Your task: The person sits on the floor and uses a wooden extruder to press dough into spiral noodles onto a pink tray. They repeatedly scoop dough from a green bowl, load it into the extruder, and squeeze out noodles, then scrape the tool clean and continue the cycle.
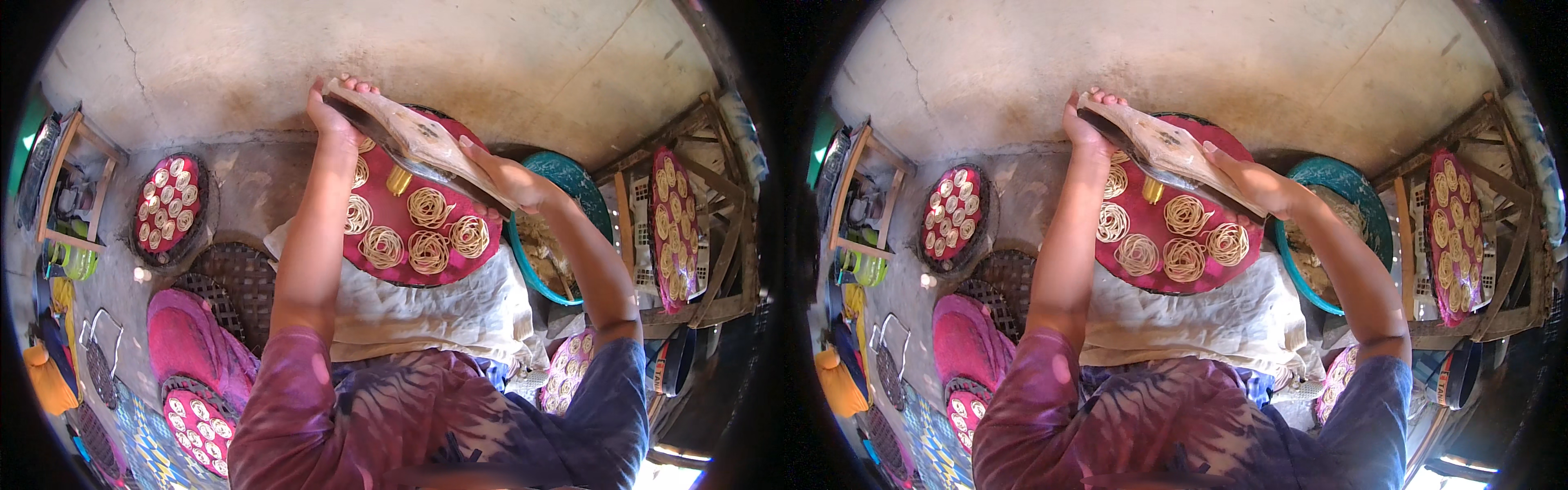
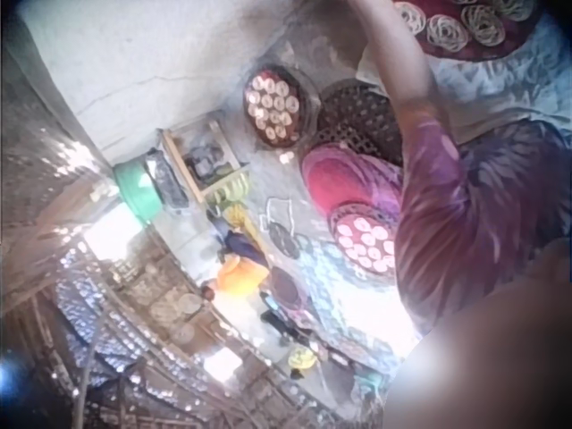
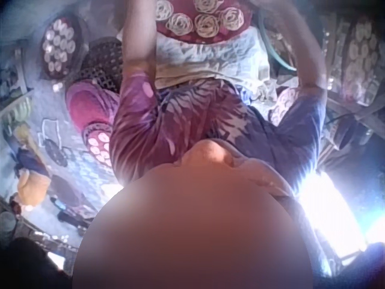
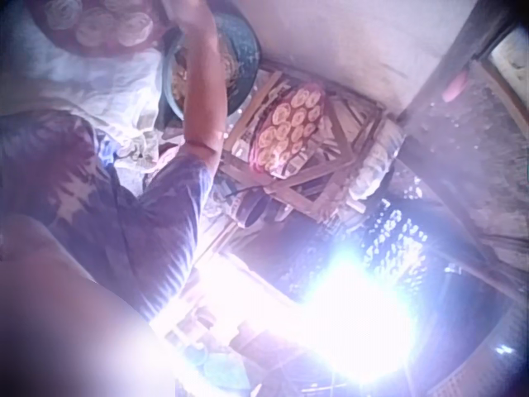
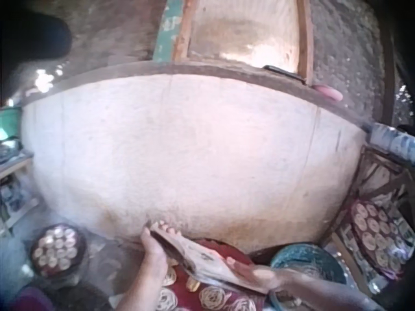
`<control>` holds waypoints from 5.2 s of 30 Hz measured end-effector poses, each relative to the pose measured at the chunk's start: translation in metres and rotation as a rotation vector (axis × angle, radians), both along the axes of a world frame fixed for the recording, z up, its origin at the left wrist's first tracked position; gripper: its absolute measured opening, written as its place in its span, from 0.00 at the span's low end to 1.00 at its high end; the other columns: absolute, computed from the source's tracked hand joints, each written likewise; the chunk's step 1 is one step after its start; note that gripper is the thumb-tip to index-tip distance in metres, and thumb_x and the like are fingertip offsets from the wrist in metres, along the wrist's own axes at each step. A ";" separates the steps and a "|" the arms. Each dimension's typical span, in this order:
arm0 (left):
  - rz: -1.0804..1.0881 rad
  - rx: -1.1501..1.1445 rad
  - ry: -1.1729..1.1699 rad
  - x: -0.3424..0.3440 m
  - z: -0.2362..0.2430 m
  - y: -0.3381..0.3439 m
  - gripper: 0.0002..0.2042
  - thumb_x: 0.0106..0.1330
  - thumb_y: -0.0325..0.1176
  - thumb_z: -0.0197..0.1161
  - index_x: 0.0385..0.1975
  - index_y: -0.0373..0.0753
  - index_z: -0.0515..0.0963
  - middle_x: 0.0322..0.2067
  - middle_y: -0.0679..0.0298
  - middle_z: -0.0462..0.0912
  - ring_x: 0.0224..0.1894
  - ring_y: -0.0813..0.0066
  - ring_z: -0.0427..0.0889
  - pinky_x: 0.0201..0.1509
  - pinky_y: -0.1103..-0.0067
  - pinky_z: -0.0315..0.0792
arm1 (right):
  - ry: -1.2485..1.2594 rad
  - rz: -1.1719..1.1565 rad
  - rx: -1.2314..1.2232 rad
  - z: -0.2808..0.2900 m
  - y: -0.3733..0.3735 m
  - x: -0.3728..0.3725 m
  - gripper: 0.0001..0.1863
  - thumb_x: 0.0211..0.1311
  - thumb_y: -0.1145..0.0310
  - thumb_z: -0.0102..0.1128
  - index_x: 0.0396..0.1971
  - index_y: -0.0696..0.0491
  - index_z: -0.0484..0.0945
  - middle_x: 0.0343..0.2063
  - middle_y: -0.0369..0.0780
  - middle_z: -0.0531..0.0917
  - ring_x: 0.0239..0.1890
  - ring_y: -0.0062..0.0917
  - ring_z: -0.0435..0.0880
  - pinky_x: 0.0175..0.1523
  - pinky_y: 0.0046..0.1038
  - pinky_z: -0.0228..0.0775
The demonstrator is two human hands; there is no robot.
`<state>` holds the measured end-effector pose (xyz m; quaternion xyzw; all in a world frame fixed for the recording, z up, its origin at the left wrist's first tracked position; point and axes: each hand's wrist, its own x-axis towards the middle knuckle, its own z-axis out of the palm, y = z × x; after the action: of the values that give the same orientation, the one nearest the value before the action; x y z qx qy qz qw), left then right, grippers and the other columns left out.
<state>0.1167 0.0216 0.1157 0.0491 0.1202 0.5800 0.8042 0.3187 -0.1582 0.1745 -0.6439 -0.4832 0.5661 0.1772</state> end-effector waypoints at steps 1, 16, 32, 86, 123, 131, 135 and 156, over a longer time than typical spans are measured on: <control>-0.001 -0.008 -0.006 -0.004 -0.001 0.005 0.21 0.66 0.54 0.41 0.24 0.42 0.67 0.19 0.65 0.70 0.25 0.67 0.69 0.41 0.66 0.68 | -0.044 0.007 0.035 -0.002 0.002 -0.005 0.39 0.72 0.34 0.30 0.42 0.57 0.78 0.20 0.36 0.77 0.18 0.17 0.75 0.22 0.21 0.68; 0.083 0.146 -0.040 -0.027 0.027 0.003 0.19 0.66 0.52 0.37 0.24 0.44 0.64 0.18 0.68 0.65 0.23 0.71 0.66 0.37 0.68 0.66 | -0.261 0.064 0.206 0.029 0.011 -0.018 0.41 0.72 0.35 0.32 0.25 0.58 0.80 0.12 0.36 0.72 0.13 0.20 0.71 0.20 0.26 0.64; -0.018 0.198 -0.445 -0.010 -0.026 0.005 0.15 0.67 0.44 0.47 0.19 0.47 0.68 0.15 0.74 0.69 0.19 0.78 0.70 0.34 0.74 0.68 | 0.906 -0.143 -0.167 -0.035 0.012 0.013 0.51 0.61 0.23 0.25 0.61 0.56 0.68 0.28 0.51 0.84 0.22 0.37 0.86 0.24 0.31 0.82; 0.386 0.466 0.774 -0.239 -0.006 -0.172 0.27 0.76 0.53 0.36 0.24 0.35 0.69 0.14 0.56 0.70 0.17 0.66 0.69 0.28 0.72 0.69 | -0.715 0.159 0.741 -0.095 -0.036 0.005 0.12 0.59 0.76 0.55 0.42 0.50 0.81 0.47 0.43 0.76 0.50 0.42 0.75 0.54 0.42 0.65; 0.381 0.387 0.792 -0.225 0.000 -0.167 0.25 0.75 0.51 0.41 0.25 0.34 0.70 0.14 0.57 0.70 0.18 0.66 0.71 0.26 0.72 0.68 | -0.619 0.005 1.044 -0.102 -0.014 -0.041 0.09 0.52 0.70 0.69 0.33 0.54 0.82 0.40 0.43 0.78 0.45 0.41 0.77 0.51 0.41 0.69; 0.390 0.393 0.759 -0.228 0.001 -0.166 0.27 0.77 0.52 0.38 0.23 0.35 0.69 0.13 0.56 0.71 0.16 0.68 0.70 0.25 0.74 0.68 | -0.772 0.013 1.042 -0.116 0.005 -0.046 0.07 0.51 0.71 0.67 0.31 0.53 0.82 0.38 0.41 0.76 0.43 0.38 0.75 0.49 0.40 0.67; 0.375 0.445 0.751 -0.226 0.000 -0.165 0.28 0.77 0.51 0.37 0.22 0.35 0.69 0.13 0.56 0.71 0.16 0.69 0.70 0.24 0.74 0.68 | -0.724 -0.012 1.032 -0.117 0.009 -0.050 0.06 0.52 0.71 0.67 0.31 0.53 0.82 0.38 0.41 0.77 0.43 0.39 0.75 0.50 0.40 0.66; 0.354 0.474 0.729 -0.233 -0.005 -0.166 0.26 0.77 0.50 0.37 0.22 0.35 0.68 0.13 0.57 0.70 0.16 0.69 0.69 0.26 0.73 0.68 | -0.782 -0.008 1.054 -0.108 -0.003 -0.062 0.06 0.51 0.72 0.63 0.31 0.51 0.80 0.37 0.40 0.77 0.40 0.37 0.75 0.44 0.40 0.63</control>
<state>-0.1160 -0.1447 0.1109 0.4109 0.2657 0.6645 0.5648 0.2565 -0.1612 0.0663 -0.6308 -0.7224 -0.0229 0.2823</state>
